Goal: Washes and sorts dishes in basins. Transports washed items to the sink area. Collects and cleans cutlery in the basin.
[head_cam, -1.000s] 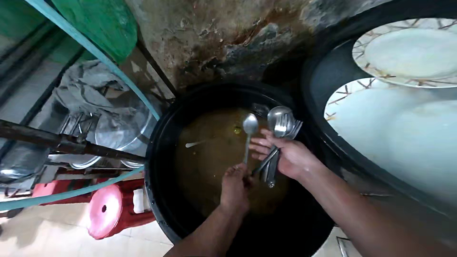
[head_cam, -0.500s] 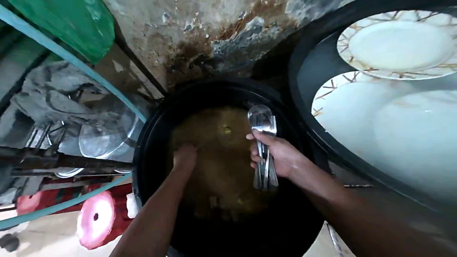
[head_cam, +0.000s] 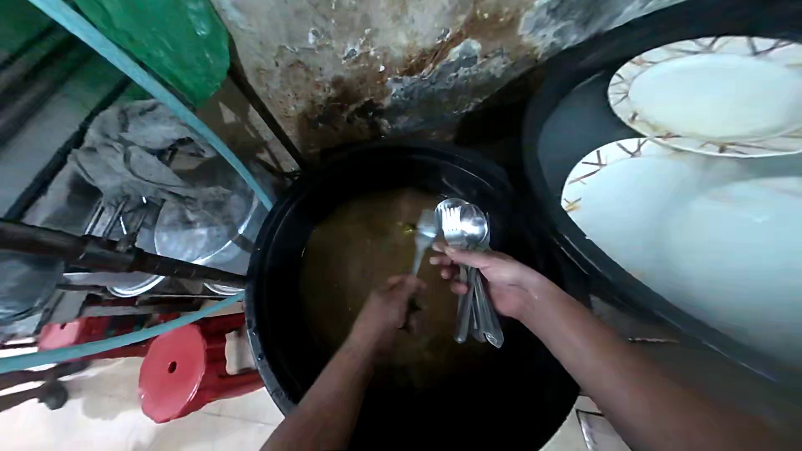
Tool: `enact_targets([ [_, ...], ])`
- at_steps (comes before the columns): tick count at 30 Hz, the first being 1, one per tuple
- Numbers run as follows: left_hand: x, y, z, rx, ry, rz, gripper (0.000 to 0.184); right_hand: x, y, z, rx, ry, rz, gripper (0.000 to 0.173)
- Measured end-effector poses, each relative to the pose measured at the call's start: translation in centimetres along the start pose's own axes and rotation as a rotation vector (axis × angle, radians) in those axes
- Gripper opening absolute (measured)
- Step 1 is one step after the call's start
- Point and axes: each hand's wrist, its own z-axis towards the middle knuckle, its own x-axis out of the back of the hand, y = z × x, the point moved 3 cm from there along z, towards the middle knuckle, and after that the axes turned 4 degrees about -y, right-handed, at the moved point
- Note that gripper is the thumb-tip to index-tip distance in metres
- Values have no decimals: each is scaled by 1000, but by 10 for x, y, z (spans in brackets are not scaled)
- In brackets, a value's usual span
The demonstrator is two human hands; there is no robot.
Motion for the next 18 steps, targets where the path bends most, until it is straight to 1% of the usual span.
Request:
enact_targets([
  [1,-15,0,7,1,-61,23,30,-1,1,-2,12,-12,-25,24],
  [3,-30,0,18,-20,-105,188,32,0,1,-4,32,-2,-64,25],
  [5,-28,3,23,-67,-84,491,37,5,-2,-2,81,82,-3,21],
  [7,-11,0,30,-108,5,868,44,6,-6,-2,157,162,78,20],
  [8,-1,-4,35,-64,65,1042,49,6,-7,-3,200,176,106,21],
  [9,9,-9,41,19,114,1178,54,6,-7,-2,230,176,129,22],
  [10,17,-14,47,87,144,1268,57,6,-6,-3,247,159,154,23],
  [11,23,-21,52,110,160,1338,53,5,-5,-2,248,141,178,24],
  [12,27,-26,56,82,159,1398,45,4,-4,-2,236,135,198,24],
  [14,31,-23,56,-33,148,1511,34,6,-5,1,225,123,210,25],
  [15,31,-16,53,-65,151,1532,33,8,-5,3,223,108,217,23],
  [16,32,-5,47,-87,179,1516,33,9,-4,4,214,84,214,19],
  [17,31,10,39,-98,217,1432,34,9,-4,4,206,70,196,11],
  [18,31,29,29,-95,257,1294,35,8,-5,3,201,61,170,9],
])
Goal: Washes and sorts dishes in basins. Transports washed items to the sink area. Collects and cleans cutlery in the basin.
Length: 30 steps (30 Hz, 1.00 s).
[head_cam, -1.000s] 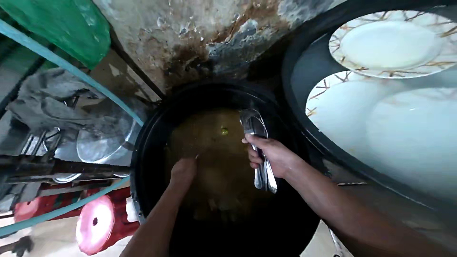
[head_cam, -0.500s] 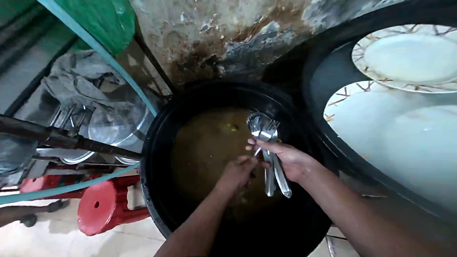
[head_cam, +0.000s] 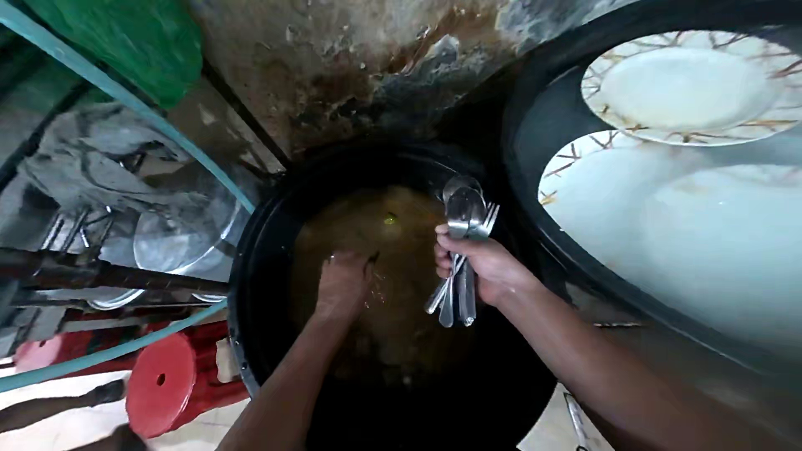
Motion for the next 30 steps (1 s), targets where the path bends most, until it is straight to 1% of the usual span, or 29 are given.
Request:
enact_targets([
  [2,39,13,-13,100,-13,-313,33,-1,-1,-1,-10,-56,-27,18],
  [3,52,20,-19,115,-35,-456,31,-2,-1,-1,-9,-80,-25,20],
  [4,60,25,-23,90,-52,-595,28,-3,1,-2,-1,-100,-40,21],
  [6,57,35,-16,-11,-68,-891,22,-7,2,-4,9,-159,-85,18],
  [8,46,43,-1,-57,-61,-1204,19,-7,4,-4,-3,-264,-108,21],
  [9,40,43,6,-49,-68,-1310,21,-6,6,-4,-27,-299,-117,24],
  [10,33,39,12,-48,-88,-1348,24,-6,7,-4,-54,-296,-145,25],
  [11,26,32,15,-66,-126,-1304,30,-6,7,-5,-84,-248,-181,25],
  [12,17,23,14,-98,-181,-1177,39,-7,7,-5,-113,-199,-208,24],
  [14,0,11,4,-81,-300,-797,50,-6,6,-4,-145,-143,-210,22],
  [17,-36,12,-25,14,-496,-113,52,-4,7,-2,-149,-198,-170,25],
  [18,-47,14,-37,13,-546,56,51,-4,7,-2,-145,-228,-178,22],
  [19,-56,16,-47,14,-581,142,47,-4,7,-1,-147,-227,-188,17],
  [21,-66,17,-52,-1,-589,203,42,-6,5,-3,-158,-148,-206,9],
  [22,-66,15,-50,-7,-582,205,41,-8,3,-5,-166,-109,-213,9],
  [25,-49,5,-41,28,-546,172,37,-9,2,-6,-228,-82,-211,19],
  [28,-29,-2,-31,74,-494,196,34,-12,4,-6,-240,-76,-223,22],
  [30,-22,0,-27,41,-469,204,36,-12,3,-6,-228,-76,-259,24],
])
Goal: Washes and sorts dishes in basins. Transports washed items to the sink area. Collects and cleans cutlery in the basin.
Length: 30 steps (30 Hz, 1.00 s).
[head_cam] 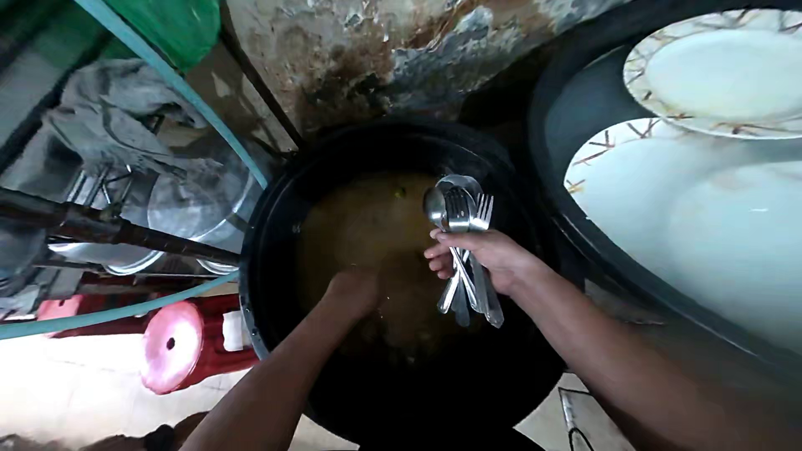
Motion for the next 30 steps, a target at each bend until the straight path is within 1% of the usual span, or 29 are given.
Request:
enact_targets([
  [2,-6,11,-3,-25,-54,27,41,2,1,1,32,-9,-42,25],
  [4,-26,21,-5,-85,-99,31,40,3,1,1,53,-13,-43,24],
  [6,-48,26,1,-159,-95,39,40,3,1,3,59,-22,-31,21],
  [9,-47,21,8,-172,-73,31,38,3,2,1,43,-26,-24,23],
  [10,-41,16,11,-161,-73,-2,37,2,3,2,37,-42,-18,23],
  [12,-23,8,15,-170,-16,-45,34,1,3,2,18,-45,-19,23],
  [15,23,21,-5,-215,85,-53,33,-1,5,2,13,13,-113,20],
  [16,40,29,-18,-221,135,-31,32,-1,6,2,11,2,-145,20],
  [18,68,38,-37,-276,294,-53,28,0,8,3,15,-84,-160,21],
  [20,87,35,-40,-270,397,-225,25,-1,7,-1,37,-186,-112,22],
  [21,91,29,-36,-259,421,-355,26,-2,6,-3,38,-189,-88,22],
  [22,90,22,-30,-244,416,-480,32,-2,5,-3,32,-165,-75,23],
  [23,83,15,-23,-214,382,-542,42,0,5,-2,34,-130,-75,23],
  [24,69,8,-14,-161,324,-522,52,2,6,-1,46,-109,-82,22],
  [25,49,4,-7,-97,236,-420,56,3,5,0,64,-91,-92,23],
  [26,27,4,-3,-36,135,-270,55,5,4,1,86,-93,-93,25],
  [27,4,8,-2,16,29,-116,52,6,3,3,106,-86,-96,24],
  [28,-17,12,-4,34,-54,-15,45,6,1,3,121,-61,-92,20],
  [30,-46,19,-5,38,-148,45,37,5,-1,1,123,-10,-67,12],
])
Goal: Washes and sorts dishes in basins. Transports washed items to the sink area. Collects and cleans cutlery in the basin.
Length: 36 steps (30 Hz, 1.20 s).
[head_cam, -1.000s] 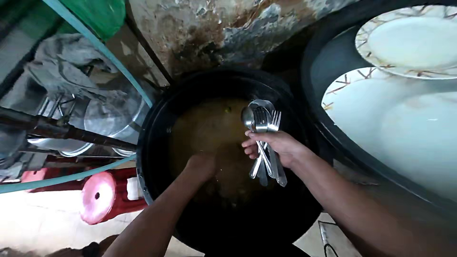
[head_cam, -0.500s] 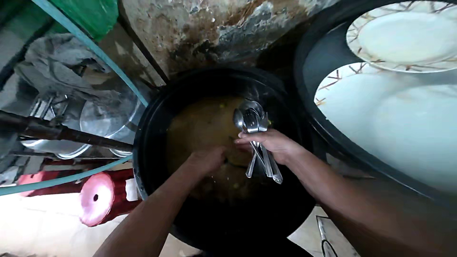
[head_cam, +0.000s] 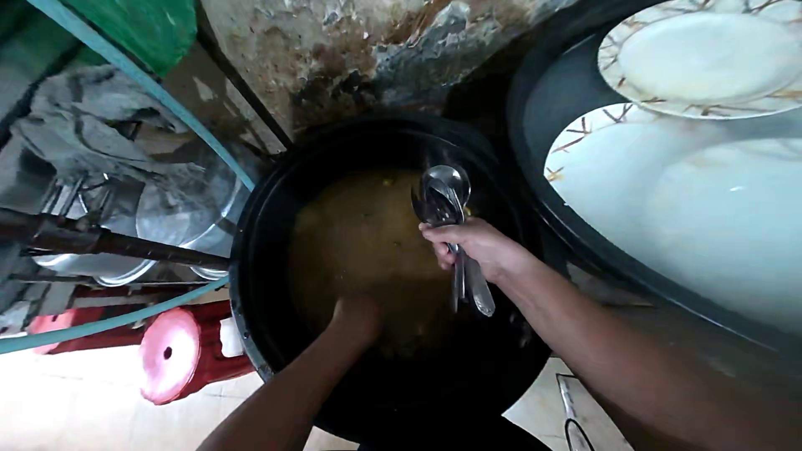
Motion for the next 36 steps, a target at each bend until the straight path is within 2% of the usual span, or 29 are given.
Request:
enact_targets([
  [2,-9,0,3,-3,-17,-19,36,-2,-1,-3,-14,4,47,13],
  [4,0,-11,3,9,15,-81,39,-3,0,-3,-29,-6,98,17],
  [8,36,-39,-9,-22,223,-95,34,-6,2,-1,-52,4,115,13],
  [11,69,-43,-27,-22,299,-31,30,-7,2,-1,-26,10,91,11],
  [14,96,-35,-51,-88,408,119,24,-6,2,0,-14,6,85,10],
  [19,122,2,-79,-452,696,198,19,-7,3,-3,-15,-71,94,12],
  [22,142,21,-80,-455,766,105,20,-8,1,-9,-41,-178,114,21],
  [24,152,13,-65,-401,738,-42,26,-4,3,-8,-28,-214,108,22],
  [26,152,-14,-38,-272,595,-145,41,0,4,-4,-8,-196,94,23],
  [28,130,-53,-8,-27,453,-62,52,1,4,-2,6,-183,85,27],
  [31,78,-92,10,348,170,63,53,2,4,1,33,-175,122,29],
  [33,44,-106,20,397,78,47,47,1,3,1,33,-124,130,18],
  [35,23,-111,28,345,46,-10,44,0,1,1,5,-24,144,8],
  [36,19,-113,30,300,54,-53,45,0,0,1,-13,17,163,9],
])
